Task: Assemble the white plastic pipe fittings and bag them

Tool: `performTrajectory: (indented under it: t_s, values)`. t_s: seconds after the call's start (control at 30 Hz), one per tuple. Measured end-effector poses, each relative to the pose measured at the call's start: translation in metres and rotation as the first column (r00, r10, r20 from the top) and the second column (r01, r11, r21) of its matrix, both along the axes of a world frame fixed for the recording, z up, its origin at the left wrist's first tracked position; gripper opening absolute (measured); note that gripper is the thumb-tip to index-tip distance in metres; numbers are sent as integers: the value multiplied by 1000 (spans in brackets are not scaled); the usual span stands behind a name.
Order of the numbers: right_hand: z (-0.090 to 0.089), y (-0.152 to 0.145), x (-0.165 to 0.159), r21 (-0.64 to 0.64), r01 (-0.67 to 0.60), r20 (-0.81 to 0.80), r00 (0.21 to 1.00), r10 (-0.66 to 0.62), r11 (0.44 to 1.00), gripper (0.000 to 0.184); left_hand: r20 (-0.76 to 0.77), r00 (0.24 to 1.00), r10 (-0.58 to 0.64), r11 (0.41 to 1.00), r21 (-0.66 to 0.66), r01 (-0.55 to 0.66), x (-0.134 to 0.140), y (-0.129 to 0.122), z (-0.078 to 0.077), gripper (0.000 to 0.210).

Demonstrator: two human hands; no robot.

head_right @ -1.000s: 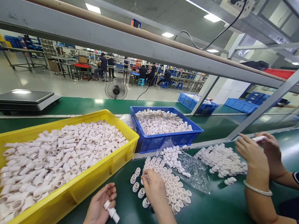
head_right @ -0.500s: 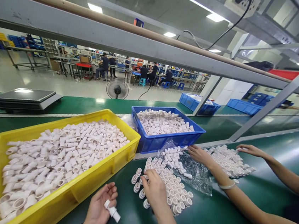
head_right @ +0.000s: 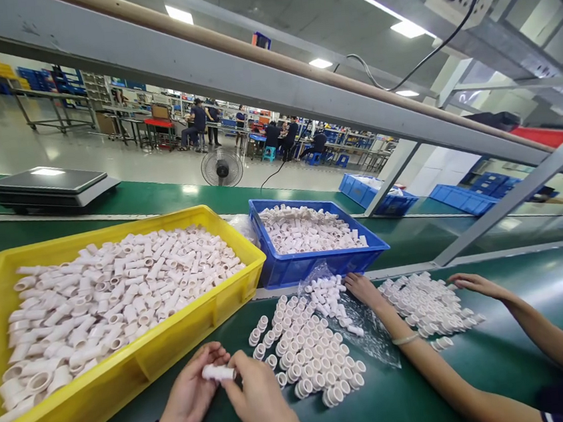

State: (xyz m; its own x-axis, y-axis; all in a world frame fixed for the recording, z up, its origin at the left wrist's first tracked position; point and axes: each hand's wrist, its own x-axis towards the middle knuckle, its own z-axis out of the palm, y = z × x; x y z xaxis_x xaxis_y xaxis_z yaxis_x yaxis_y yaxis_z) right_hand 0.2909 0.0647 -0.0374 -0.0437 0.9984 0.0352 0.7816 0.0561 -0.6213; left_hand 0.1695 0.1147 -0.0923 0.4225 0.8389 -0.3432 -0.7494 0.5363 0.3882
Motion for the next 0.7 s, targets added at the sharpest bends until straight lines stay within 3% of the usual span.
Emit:
performTrajectory:
  t_s: [0.17,0.43,0.57,0.7]
  values:
    - [7,5,15,38,101,-128,987,-96,994,15,-204,972,-115,965,207,158,8,-9,4,22]
    - [2,7,21,3,142,-301,944,-135,990,14,-283,947,-154,932,275,234,7,-10,2,19]
    - [5,6,19,47,117,-282,954,-99,992,13,-289,933,-212,930,235,284,8,-11,1,23]
    - [7,6,21,41,118,-321,942,-99,992,15,-183,952,-245,956,120,269,6,-8,1,24]
